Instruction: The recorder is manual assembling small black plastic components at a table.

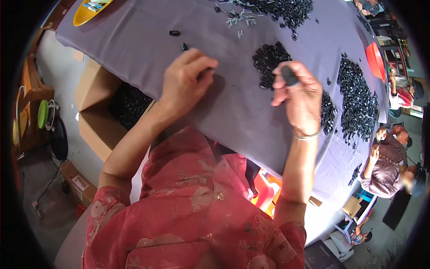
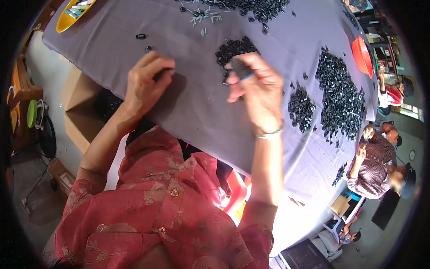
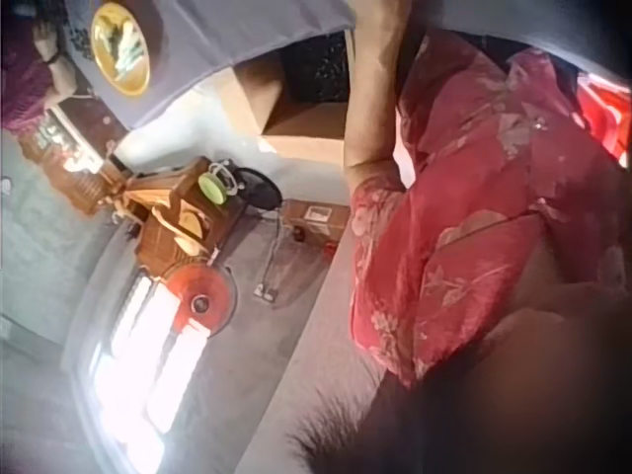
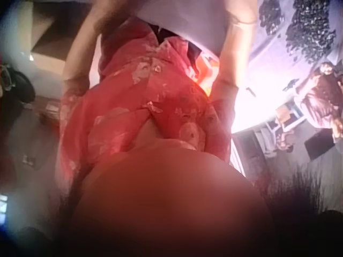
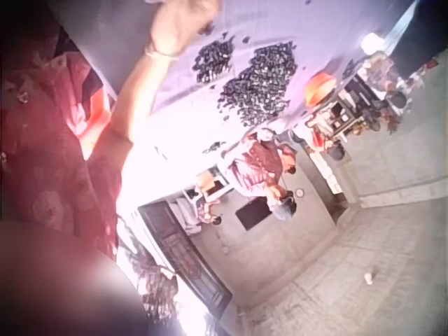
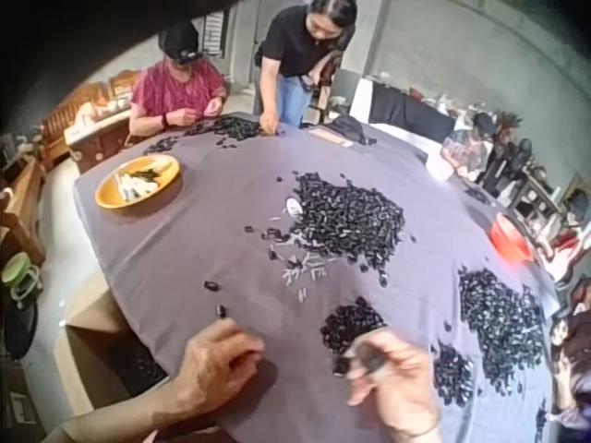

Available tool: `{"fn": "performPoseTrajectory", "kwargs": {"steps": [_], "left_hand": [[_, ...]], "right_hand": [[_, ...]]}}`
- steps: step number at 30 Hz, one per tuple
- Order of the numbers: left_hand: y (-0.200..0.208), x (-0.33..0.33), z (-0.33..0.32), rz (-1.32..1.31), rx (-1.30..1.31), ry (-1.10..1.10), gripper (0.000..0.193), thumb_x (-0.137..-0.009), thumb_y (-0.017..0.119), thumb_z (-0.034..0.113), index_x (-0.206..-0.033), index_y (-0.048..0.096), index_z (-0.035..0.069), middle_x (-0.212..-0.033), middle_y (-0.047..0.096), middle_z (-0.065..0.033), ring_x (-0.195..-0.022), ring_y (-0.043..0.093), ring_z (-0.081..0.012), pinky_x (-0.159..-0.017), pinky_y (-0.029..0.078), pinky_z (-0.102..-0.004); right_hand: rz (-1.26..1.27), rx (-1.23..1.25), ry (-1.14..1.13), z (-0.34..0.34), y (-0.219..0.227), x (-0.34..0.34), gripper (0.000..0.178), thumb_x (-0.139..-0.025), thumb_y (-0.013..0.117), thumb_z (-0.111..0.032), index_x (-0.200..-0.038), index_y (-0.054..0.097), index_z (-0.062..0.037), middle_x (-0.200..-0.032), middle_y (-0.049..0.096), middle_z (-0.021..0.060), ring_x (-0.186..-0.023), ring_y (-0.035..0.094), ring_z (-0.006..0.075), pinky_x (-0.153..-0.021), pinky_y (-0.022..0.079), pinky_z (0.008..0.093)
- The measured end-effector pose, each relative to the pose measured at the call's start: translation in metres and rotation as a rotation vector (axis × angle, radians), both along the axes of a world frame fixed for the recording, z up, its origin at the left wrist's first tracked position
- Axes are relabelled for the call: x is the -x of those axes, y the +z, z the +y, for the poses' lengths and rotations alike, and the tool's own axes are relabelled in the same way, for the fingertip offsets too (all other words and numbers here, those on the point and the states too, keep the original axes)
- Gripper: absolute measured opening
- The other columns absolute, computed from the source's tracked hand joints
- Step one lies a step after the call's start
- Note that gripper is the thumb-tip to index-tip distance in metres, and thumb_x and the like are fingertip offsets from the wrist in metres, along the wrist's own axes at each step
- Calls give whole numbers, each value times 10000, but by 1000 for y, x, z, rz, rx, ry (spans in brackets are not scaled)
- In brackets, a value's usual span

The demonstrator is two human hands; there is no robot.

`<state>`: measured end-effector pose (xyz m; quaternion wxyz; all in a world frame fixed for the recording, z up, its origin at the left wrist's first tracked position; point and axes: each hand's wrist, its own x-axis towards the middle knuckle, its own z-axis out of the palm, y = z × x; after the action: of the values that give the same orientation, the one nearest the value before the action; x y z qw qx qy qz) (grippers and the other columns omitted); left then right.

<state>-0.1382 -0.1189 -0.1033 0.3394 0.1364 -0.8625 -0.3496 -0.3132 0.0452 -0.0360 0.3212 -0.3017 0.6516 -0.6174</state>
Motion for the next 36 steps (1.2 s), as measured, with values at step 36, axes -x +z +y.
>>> {"fn": "performPoseTrajectory", "kwargs": {"steps": [36], "left_hand": [[16, -4, 42, 34, -514, -313, 346, -756, 758, 31, -1071, 613, 33, -907, 595, -47, -759, 549, -134, -681, 453, -259]], "right_hand": [[114, -96, 171, 10, -33, -31, 217, -678, 566, 157, -819, 628, 4, -753, 595, -31, -703, 544, 31, -610, 450, 175]]}}
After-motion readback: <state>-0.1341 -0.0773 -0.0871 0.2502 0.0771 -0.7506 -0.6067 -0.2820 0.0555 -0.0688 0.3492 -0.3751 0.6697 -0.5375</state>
